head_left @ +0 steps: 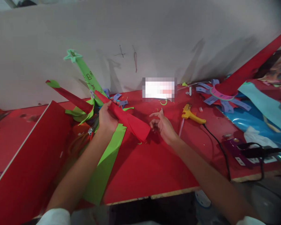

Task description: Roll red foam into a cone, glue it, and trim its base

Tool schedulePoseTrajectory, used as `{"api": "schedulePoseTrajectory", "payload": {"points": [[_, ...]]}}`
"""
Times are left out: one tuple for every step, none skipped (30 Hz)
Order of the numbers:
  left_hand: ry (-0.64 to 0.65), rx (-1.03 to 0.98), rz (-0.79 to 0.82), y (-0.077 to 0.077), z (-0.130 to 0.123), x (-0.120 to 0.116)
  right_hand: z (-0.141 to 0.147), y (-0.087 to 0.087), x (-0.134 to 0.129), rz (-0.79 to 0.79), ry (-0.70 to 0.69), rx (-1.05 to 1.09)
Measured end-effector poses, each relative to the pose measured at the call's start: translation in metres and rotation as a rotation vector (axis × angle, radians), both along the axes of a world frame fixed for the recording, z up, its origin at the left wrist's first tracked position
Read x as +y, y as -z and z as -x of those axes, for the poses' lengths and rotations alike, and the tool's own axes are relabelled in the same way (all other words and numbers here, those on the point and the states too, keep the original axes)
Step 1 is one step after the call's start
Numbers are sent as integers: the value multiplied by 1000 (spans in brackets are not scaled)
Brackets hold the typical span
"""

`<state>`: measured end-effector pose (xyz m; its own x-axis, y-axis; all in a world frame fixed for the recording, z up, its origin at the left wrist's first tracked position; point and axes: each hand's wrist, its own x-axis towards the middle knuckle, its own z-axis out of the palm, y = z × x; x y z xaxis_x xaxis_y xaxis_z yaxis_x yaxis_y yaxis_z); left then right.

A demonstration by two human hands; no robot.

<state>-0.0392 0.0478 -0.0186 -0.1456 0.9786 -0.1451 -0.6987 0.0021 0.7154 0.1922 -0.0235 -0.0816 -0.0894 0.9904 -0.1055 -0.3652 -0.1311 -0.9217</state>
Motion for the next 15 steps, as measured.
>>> {"api": "schedulePoseTrajectory", "payload": {"points": [[-27, 5, -13, 1, 4, 3, 3, 2, -1, -32, 20, -26], [-49, 8, -29, 1, 7, 4, 6, 3, -2, -62, 55, -47], [-68, 9, -47, 1, 8, 5, 8, 3, -4, -78, 83, -50], [-82, 5, -65, 1, 9, 6, 11, 4, -5, -77, 91, -33], [-91, 0, -80, 0, 9, 5, 13, 3, -6, -66, 82, 0], [-91, -2, -94, -1, 9, 4, 14, 3, -6, -50, 59, 45], [-81, 1, -108, -1, 7, 3, 15, 2, -7, -36, 35, 92], [-63, 11, -125, -1, 5, 1, 14, 1, -7, -29, 18, 133], [-38, 26, -148, -1, 2, 0, 14, 0, -7, -31, 14, 162], [-10, 45, -174, -1, 0, -2, 13, 0, -7, -43, 24, 176], [18, 63, -199, -1, -3, -3, 13, 0, -6, -62, 42, 173], [44, 78, -217, 0, -5, -5, 12, 1, -5, -90, 66, 150], [64, 90, -225, 1, -7, -6, 11, 2, -4, -126, 96, 108], [78, 101, -220, 3, -9, -7, 10, 3, -3, -171, 129, 45], [82, 112, -203, 4, -9, -7, 10, 5, -2, -223, 167, -33]]}}
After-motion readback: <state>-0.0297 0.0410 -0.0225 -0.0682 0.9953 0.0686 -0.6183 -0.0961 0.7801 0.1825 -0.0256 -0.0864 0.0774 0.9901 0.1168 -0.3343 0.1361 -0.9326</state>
